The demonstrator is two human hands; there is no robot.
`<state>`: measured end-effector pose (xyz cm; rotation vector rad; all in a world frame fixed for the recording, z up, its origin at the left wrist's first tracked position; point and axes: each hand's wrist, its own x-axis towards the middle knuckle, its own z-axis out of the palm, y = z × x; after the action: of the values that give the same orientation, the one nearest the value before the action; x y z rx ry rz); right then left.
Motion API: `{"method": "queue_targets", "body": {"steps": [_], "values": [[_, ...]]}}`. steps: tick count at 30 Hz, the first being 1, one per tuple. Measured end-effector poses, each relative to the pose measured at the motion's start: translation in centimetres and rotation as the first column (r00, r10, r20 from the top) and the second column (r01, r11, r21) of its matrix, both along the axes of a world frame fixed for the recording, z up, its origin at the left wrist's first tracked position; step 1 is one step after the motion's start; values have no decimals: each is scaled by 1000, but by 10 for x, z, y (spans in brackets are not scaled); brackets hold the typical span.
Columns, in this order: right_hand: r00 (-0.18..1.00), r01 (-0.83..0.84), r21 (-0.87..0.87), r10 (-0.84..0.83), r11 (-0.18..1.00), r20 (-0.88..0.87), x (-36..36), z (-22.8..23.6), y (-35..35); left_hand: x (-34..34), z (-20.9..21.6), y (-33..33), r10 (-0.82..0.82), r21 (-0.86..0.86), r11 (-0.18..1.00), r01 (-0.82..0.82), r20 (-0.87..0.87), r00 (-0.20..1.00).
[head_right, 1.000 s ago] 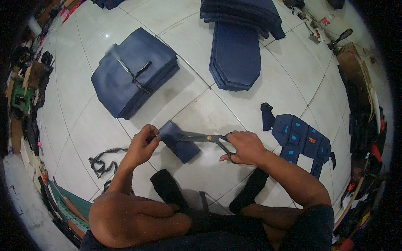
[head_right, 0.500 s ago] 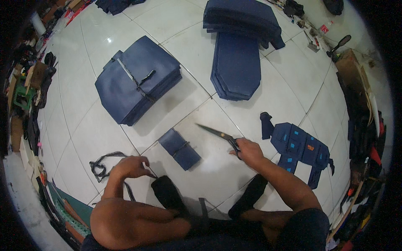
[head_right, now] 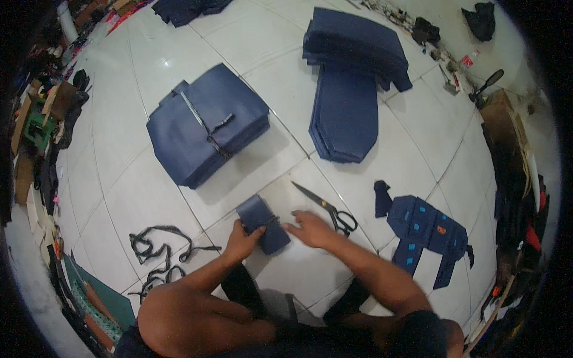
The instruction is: The person organizes blue fabric pieces on the floor, gathers them into bundles, ties each bundle with a black strap, and cuts the strap using shears.
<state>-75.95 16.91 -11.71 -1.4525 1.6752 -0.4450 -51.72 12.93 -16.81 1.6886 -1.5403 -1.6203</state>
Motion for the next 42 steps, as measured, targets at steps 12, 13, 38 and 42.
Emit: {"method": "queue_targets", "body": {"steps": [12,13,38,42], "values": [[646,500,173,-498,849,579,116,14,-10,2,68,-44,187,-13,982,-191,-138,973],[603,478,130,-432,869,670,113,19,-19,4,80,-55,131,-144,978,-149,-133,983],[894,-3,115,55,993,-444,-301,170,-22,31,219,-279,140,-720,592,363,534,834],[925,323,60,-302,944,-230,-359,141,-36,-69,271,-250,-246,-568,494,659,636,732]]}}
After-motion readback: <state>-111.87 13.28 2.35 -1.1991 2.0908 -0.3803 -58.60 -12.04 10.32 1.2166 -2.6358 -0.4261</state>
